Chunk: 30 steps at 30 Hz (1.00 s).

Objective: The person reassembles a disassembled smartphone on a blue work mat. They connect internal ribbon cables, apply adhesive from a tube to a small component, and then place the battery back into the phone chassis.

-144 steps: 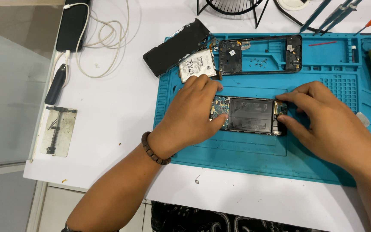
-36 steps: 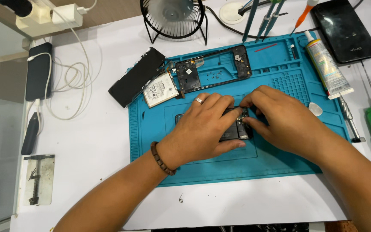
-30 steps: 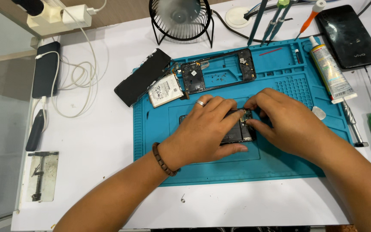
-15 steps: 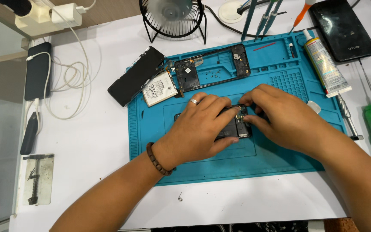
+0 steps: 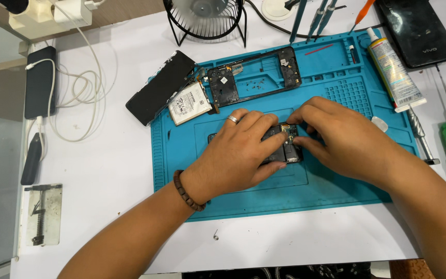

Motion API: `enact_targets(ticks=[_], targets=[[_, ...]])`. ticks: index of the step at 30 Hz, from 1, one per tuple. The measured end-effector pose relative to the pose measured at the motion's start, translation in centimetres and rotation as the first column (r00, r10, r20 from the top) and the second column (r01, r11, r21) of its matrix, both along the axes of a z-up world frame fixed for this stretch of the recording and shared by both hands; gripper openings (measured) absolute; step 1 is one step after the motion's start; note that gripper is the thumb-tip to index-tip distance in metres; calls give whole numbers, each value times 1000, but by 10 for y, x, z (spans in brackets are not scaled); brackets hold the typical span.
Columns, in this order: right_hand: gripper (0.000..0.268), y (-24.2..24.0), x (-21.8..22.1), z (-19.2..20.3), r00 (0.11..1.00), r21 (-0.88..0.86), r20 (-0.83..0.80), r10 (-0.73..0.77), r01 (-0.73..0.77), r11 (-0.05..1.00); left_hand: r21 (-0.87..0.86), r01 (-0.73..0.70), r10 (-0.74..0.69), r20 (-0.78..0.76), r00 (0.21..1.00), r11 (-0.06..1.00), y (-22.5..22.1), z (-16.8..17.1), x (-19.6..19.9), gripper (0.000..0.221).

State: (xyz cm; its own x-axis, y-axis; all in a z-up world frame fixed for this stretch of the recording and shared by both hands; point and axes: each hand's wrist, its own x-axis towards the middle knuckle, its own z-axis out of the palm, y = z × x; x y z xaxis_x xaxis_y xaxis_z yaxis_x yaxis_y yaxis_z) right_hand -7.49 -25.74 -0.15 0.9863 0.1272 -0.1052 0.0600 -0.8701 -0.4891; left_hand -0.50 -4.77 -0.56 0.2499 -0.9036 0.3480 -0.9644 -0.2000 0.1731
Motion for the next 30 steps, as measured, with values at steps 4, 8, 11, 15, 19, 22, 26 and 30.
enact_targets(ticks=[4,8,11,15,19,22,26,30], targets=[[30,2,0,4,998,-3,-57,-34,34,999,0,13,-13,-26,1000,1000,1,0,0,46],[29,2,0,4,1000,3,-16,-18,19,1000,-13,24,-25,-81,996,1000,0,1,0,44],[28,2,-1,5,999,15,-41,-25,26,1000,-22,34,-36,-95,995,999,0,1,-1,44],[19,1,0,12,997,47,-37,-64,66,997,-29,47,-49,-69,996,998,-1,2,0,45],[22,-5,0,10,995,59,89,-54,49,997,-31,52,-54,-60,997,998,0,3,1,44],[22,-4,-1,8,993,49,100,-55,51,998,-28,68,-69,-57,996,997,1,6,0,42],[20,-3,-1,2,984,8,178,-7,6,1000,-20,68,-69,-68,995,998,1,9,1,41],[23,-3,-1,5,989,47,145,40,-47,998,13,54,-53,-82,995,998,1,11,1,44]])
